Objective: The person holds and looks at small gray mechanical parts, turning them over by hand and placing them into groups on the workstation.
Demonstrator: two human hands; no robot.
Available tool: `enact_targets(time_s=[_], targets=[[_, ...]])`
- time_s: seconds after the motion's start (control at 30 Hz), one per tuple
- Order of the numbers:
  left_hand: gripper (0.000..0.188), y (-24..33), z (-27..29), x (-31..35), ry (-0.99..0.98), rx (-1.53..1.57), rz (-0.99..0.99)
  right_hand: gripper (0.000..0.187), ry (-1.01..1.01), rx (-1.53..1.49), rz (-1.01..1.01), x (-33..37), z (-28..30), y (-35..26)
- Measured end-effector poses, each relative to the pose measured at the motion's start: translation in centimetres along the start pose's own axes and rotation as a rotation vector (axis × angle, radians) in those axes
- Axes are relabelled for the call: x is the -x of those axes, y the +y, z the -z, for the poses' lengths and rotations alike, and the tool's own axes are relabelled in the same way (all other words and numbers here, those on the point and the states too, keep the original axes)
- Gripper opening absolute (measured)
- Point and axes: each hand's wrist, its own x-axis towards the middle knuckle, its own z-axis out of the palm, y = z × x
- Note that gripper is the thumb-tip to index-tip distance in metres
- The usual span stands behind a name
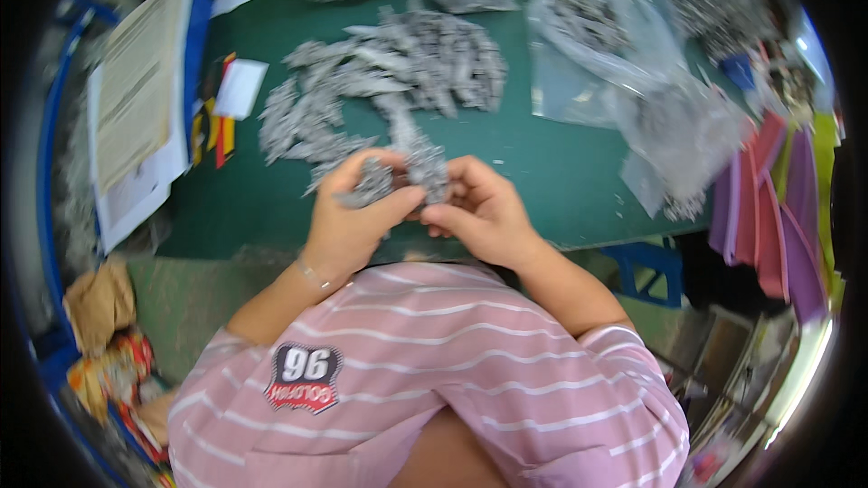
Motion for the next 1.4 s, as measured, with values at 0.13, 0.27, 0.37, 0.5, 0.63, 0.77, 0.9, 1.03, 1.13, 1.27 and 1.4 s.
enact_targets(time_s=[0.13,0.27,0.37,0.5,0.63,0.77,0.9,1.03,1.13,1.27,1.4], targets=[[0.023,0.9,-0.8,0.2,-0.080,0.163,0.112,0.016,0.462,0.189,0.404,2.2,4.6,-2.3],[0.019,0.1,-0.4,-0.4,0.000,0.200,0.107,0.015,1.369,0.199,0.851,6.2,16.4,-7.4],[0.017,-0.2,-0.5,-0.7,0.019,0.224,0.114,0.015,1.598,0.221,0.867,12.2,25.4,-8.0],[0.016,-0.6,-0.1,-0.6,0.057,0.278,0.098,0.024,1.503,0.471,0.339,12.3,30.9,-7.3],[0.012,0.1,0.0,-0.3,0.078,0.274,0.074,0.030,1.464,1.144,0.807,7.4,27.4,-9.2],[0.011,0.4,1.1,0.1,0.167,0.329,0.025,0.016,0.933,1.082,0.718,0.6,11.4,-7.2],[0.014,1.0,1.3,0.3,0.193,0.318,0.031,0.030,0.050,1.241,0.733,-4.1,2.8,-2.4],[0.013,1.2,1.9,0.7,0.201,0.272,0.024,0.025,-0.194,1.483,0.843,-6.4,1.3,-1.0],[0.012,0.9,2.1,0.6,0.208,0.258,0.029,0.019,-0.180,1.580,0.819,-6.6,2.8,-1.3],[0.014,0.5,2.0,0.0,0.180,0.315,0.063,0.014,-0.046,1.476,0.804,-5.4,3.9,-0.2],[0.013,0.4,1.4,-0.4,0.148,0.254,0.066,0.010,0.203,0.839,0.308,-3.7,4.2,0.6]])
